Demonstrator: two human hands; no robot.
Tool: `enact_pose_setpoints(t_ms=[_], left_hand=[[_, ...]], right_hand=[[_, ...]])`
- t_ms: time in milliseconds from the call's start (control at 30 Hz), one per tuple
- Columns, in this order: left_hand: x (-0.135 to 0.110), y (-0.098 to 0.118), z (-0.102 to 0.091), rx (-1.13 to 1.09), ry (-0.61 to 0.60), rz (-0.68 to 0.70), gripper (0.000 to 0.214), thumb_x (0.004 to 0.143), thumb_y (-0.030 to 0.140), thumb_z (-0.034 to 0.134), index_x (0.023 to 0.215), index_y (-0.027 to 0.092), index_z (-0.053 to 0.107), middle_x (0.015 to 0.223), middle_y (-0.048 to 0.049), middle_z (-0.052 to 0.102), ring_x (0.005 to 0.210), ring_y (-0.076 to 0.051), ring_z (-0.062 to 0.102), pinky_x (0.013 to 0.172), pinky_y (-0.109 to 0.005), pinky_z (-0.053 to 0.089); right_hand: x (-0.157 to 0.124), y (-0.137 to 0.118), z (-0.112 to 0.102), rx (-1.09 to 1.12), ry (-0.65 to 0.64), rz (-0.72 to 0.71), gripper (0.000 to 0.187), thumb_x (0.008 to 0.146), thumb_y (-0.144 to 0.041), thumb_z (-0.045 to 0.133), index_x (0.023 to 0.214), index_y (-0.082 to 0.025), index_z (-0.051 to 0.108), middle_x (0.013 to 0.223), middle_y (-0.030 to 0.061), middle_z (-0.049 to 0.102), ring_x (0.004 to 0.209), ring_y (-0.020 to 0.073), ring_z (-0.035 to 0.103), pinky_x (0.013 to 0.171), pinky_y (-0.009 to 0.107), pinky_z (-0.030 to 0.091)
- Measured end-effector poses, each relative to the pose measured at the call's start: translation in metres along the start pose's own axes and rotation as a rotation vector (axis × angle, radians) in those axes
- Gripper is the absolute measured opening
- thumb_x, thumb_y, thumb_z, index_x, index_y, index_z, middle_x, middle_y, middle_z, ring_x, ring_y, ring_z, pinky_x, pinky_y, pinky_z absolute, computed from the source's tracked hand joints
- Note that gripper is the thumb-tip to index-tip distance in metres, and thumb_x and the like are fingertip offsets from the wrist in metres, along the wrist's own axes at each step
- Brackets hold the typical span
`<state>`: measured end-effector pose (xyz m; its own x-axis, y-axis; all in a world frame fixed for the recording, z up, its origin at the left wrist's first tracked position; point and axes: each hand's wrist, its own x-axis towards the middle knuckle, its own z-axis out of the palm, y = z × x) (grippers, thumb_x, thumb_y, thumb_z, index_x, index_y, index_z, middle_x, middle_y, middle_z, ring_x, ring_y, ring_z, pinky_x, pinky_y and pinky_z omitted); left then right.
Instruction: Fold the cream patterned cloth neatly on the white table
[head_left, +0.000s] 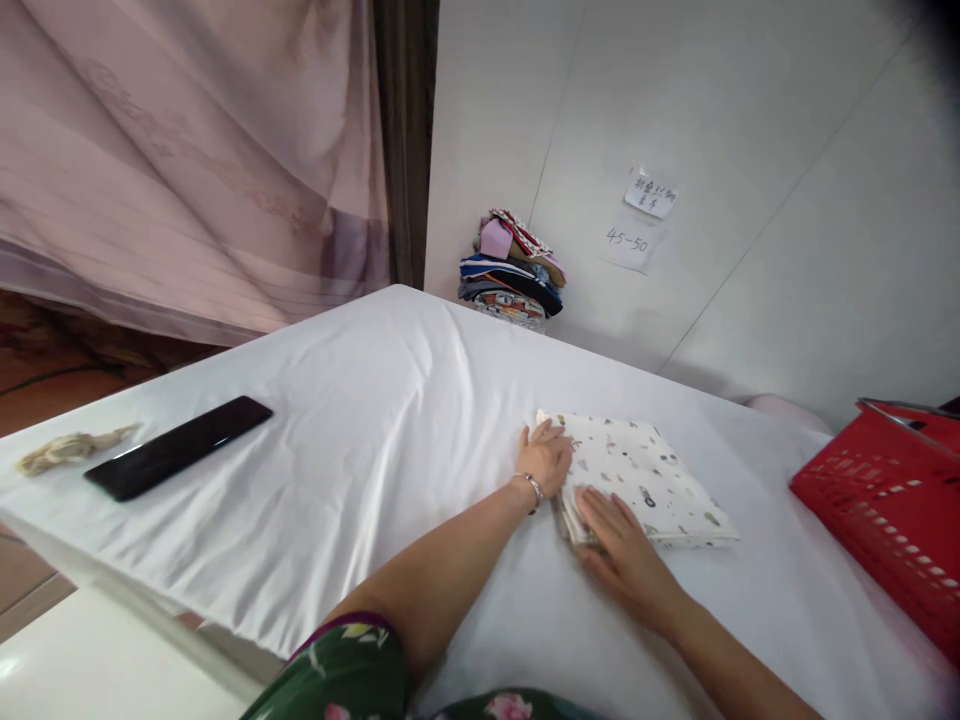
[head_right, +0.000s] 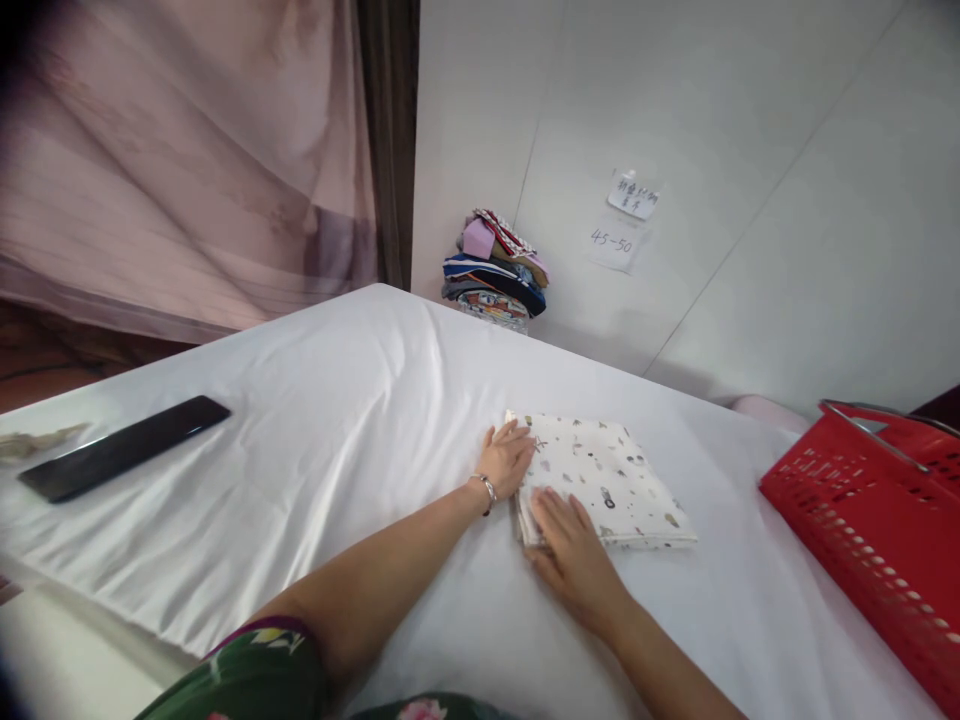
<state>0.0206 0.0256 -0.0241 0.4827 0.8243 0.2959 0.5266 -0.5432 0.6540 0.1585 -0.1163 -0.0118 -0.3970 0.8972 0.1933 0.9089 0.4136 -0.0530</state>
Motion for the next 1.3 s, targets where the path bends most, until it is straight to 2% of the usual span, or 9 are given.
enact_pose_setpoints(t_ms=[133,267,333,500,700,833,933,1167,1300], left_hand=[[0.011,-0.019,-0.009,-0.027,0.039,-0.122,0.033,0.086,0.024,0.039,0.11,0.033,0.059,0.129,0.0066,0.051,0.128,-0.02,0.031,0.108,-0.049,0.017],[0.019,-0.031,-0.011,-0.042,0.122,-0.203,0.039,0.081,0.013,0.041,0.114,0.025,0.058,0.125,0.0002,0.055,0.118,-0.016,0.044,0.104,-0.033,0.03],[0.021,-0.033,-0.01,-0.037,0.122,-0.235,0.043,0.078,0.009,0.043,0.116,0.023,0.057,0.123,-0.0012,0.057,0.116,-0.016,0.047,0.103,-0.03,0.032],[0.02,-0.031,-0.012,-0.014,0.097,-0.237,0.044,0.076,0.01,0.046,0.116,0.025,0.055,0.122,0.0014,0.057,0.115,-0.015,0.047,0.103,-0.029,0.031],[0.022,-0.031,-0.022,0.022,0.052,-0.27,0.044,0.079,0.014,0.044,0.121,0.022,0.052,0.126,-0.0006,0.054,0.116,-0.016,0.048,0.102,-0.026,0.033],[0.033,-0.029,-0.024,0.07,0.009,-0.284,0.046,0.08,0.017,0.044,0.125,0.022,0.048,0.127,-0.0027,0.054,0.117,-0.019,0.048,0.1,-0.029,0.035],[0.046,-0.029,-0.023,0.103,-0.04,-0.263,0.047,0.08,0.018,0.045,0.127,0.022,0.047,0.117,-0.0041,0.06,0.109,-0.02,0.054,0.096,-0.031,0.037],[0.061,-0.038,-0.018,0.13,-0.036,-0.235,0.036,0.082,0.018,0.042,0.113,0.026,0.057,0.106,-0.0005,0.066,0.101,-0.017,0.057,0.094,-0.029,0.036],[0.062,-0.037,-0.02,0.119,0.001,-0.255,0.03,0.082,0.02,0.042,0.103,0.025,0.062,0.094,-0.0013,0.068,0.092,-0.018,0.059,0.089,-0.03,0.039]], right_hand=[[0.004,-0.018,0.014,-0.046,0.107,-0.066,0.056,0.088,-0.028,0.042,0.14,-0.015,0.024,0.14,0.0136,0.036,0.13,0.0252,0.029,0.103,0.048,0.032],[0.0,-0.013,0.022,-0.07,0.192,-0.067,0.054,0.088,-0.025,0.043,0.139,-0.015,0.027,0.138,0.0142,0.039,0.129,0.0254,0.033,0.1,0.048,0.035],[0.0,-0.013,0.023,-0.063,0.211,-0.072,0.053,0.088,-0.024,0.043,0.138,-0.015,0.029,0.138,0.0138,0.039,0.128,0.0254,0.034,0.1,0.048,0.036],[0.002,-0.016,0.021,-0.038,0.246,-0.071,0.05,0.087,-0.023,0.042,0.135,-0.016,0.034,0.136,0.0134,0.042,0.126,0.0255,0.037,0.098,0.047,0.038],[0.003,-0.015,0.02,-0.006,0.258,-0.076,0.051,0.085,-0.021,0.043,0.135,-0.017,0.034,0.135,0.0133,0.044,0.125,0.025,0.038,0.097,0.047,0.039],[0.003,-0.014,0.021,0.009,0.275,-0.078,0.051,0.086,-0.021,0.042,0.136,-0.019,0.033,0.135,0.0118,0.044,0.125,0.0248,0.039,0.097,0.047,0.038],[0.002,-0.013,0.022,0.011,0.273,-0.079,0.052,0.085,-0.019,0.042,0.136,-0.02,0.032,0.136,0.0114,0.043,0.126,0.0245,0.038,0.098,0.047,0.038],[0.003,-0.013,0.022,0.009,0.241,-0.068,0.05,0.083,-0.016,0.044,0.133,-0.017,0.038,0.136,0.0116,0.043,0.127,0.0237,0.037,0.1,0.046,0.037],[0.002,-0.014,0.022,-0.006,0.234,-0.064,0.052,0.083,-0.017,0.044,0.135,-0.017,0.035,0.137,0.0121,0.042,0.127,0.0248,0.036,0.098,0.047,0.038]])
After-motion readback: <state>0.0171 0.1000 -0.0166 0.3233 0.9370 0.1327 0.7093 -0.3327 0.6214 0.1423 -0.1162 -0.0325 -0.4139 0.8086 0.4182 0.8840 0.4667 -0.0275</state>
